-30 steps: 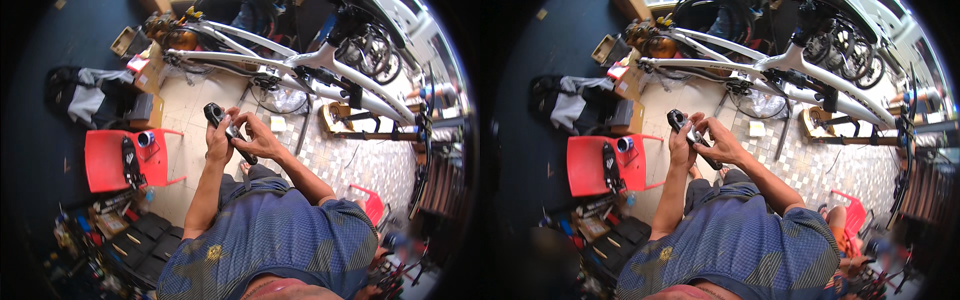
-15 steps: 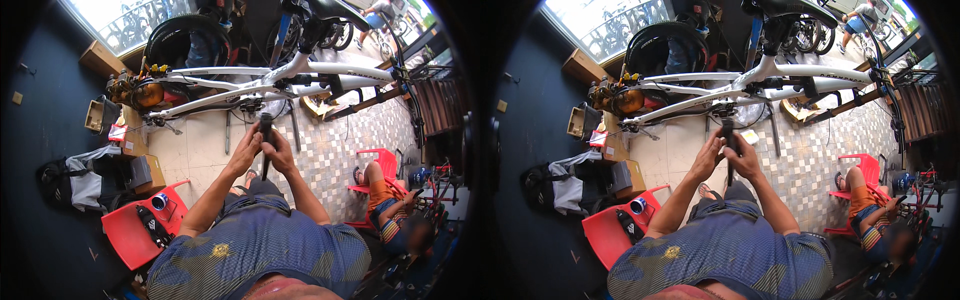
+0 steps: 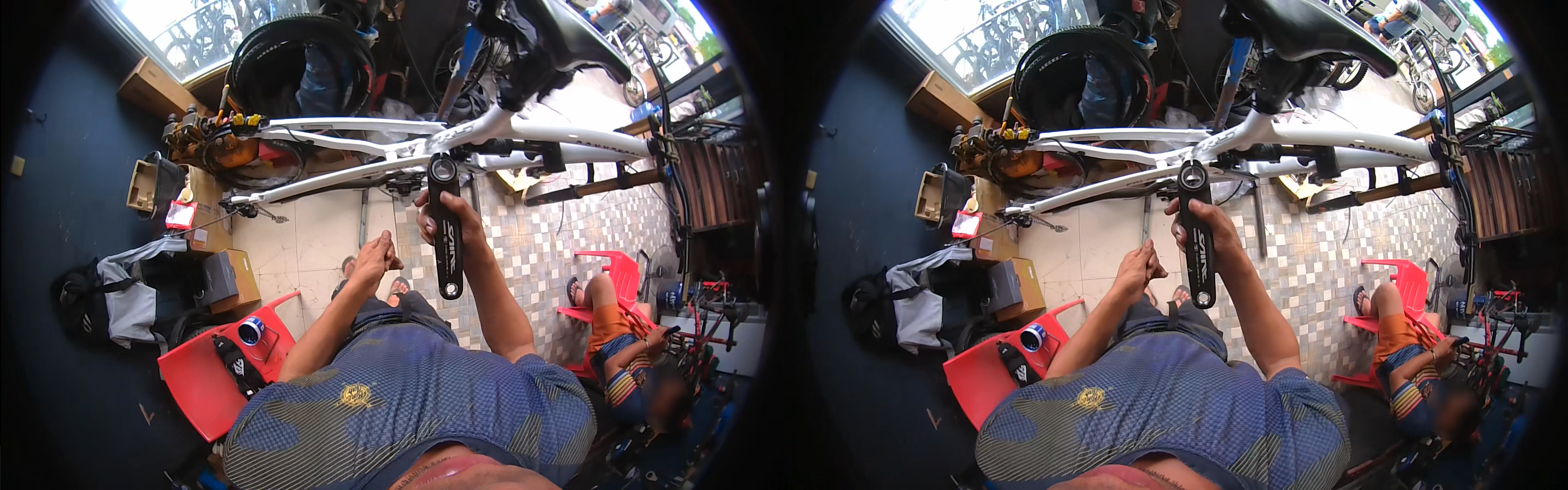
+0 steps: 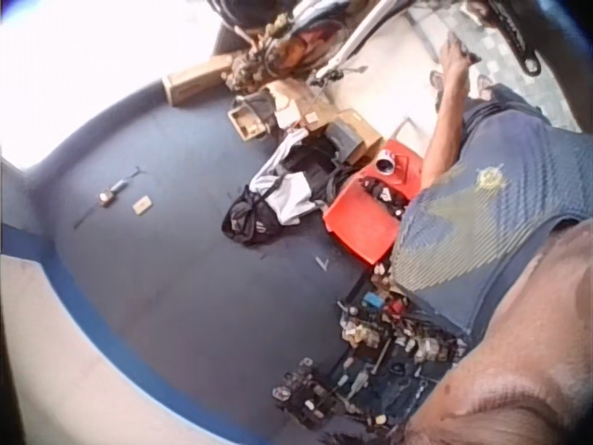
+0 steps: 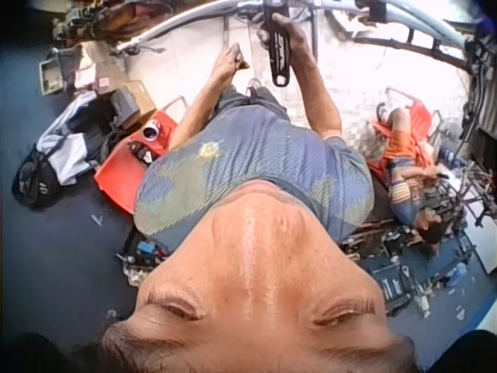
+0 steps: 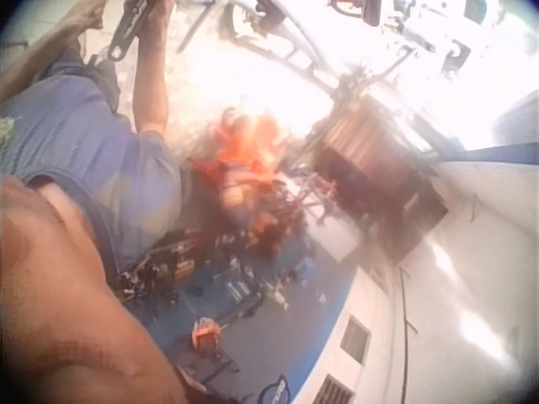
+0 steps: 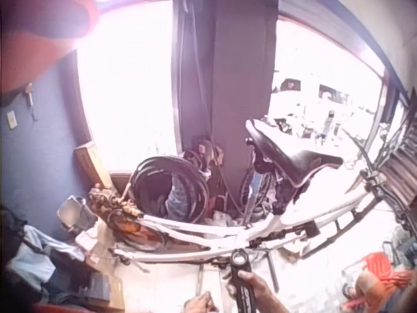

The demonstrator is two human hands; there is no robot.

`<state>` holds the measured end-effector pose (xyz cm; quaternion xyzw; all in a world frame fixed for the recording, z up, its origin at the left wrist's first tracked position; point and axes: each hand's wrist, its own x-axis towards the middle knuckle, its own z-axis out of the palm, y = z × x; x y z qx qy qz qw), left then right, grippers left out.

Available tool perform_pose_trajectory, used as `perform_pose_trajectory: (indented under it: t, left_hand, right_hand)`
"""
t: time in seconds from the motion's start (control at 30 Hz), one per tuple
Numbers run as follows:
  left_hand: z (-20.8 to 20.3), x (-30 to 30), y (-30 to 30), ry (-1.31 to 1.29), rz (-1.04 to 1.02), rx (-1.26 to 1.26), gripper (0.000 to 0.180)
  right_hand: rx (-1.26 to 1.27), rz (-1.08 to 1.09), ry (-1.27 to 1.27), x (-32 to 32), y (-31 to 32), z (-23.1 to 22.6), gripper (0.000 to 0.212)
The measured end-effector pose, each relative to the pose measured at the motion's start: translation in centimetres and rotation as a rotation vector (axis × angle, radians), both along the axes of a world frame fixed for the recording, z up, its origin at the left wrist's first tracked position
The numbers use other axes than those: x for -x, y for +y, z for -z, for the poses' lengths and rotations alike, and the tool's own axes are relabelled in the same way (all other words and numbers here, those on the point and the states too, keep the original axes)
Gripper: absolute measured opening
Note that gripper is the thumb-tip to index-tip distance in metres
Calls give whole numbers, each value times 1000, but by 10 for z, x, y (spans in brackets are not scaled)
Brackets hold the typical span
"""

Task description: The person installs a bottom bracket into a white bicycle frame, applies grease to the crankset spindle, and fits the crankset onto the bottom bracket. They use a blue-handled tool to tighten the crankset bolts and handle grease and crankset components.

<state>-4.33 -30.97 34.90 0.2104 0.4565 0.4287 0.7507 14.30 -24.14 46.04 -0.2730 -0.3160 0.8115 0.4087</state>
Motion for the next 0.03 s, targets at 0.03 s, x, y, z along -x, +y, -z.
perform_pose_trajectory:
  t: [0.03]
  left_hand:
    - [6,7,1,-5,-16,24,46]
  right_hand:
    - [6,-1,3,7,3,1,51]
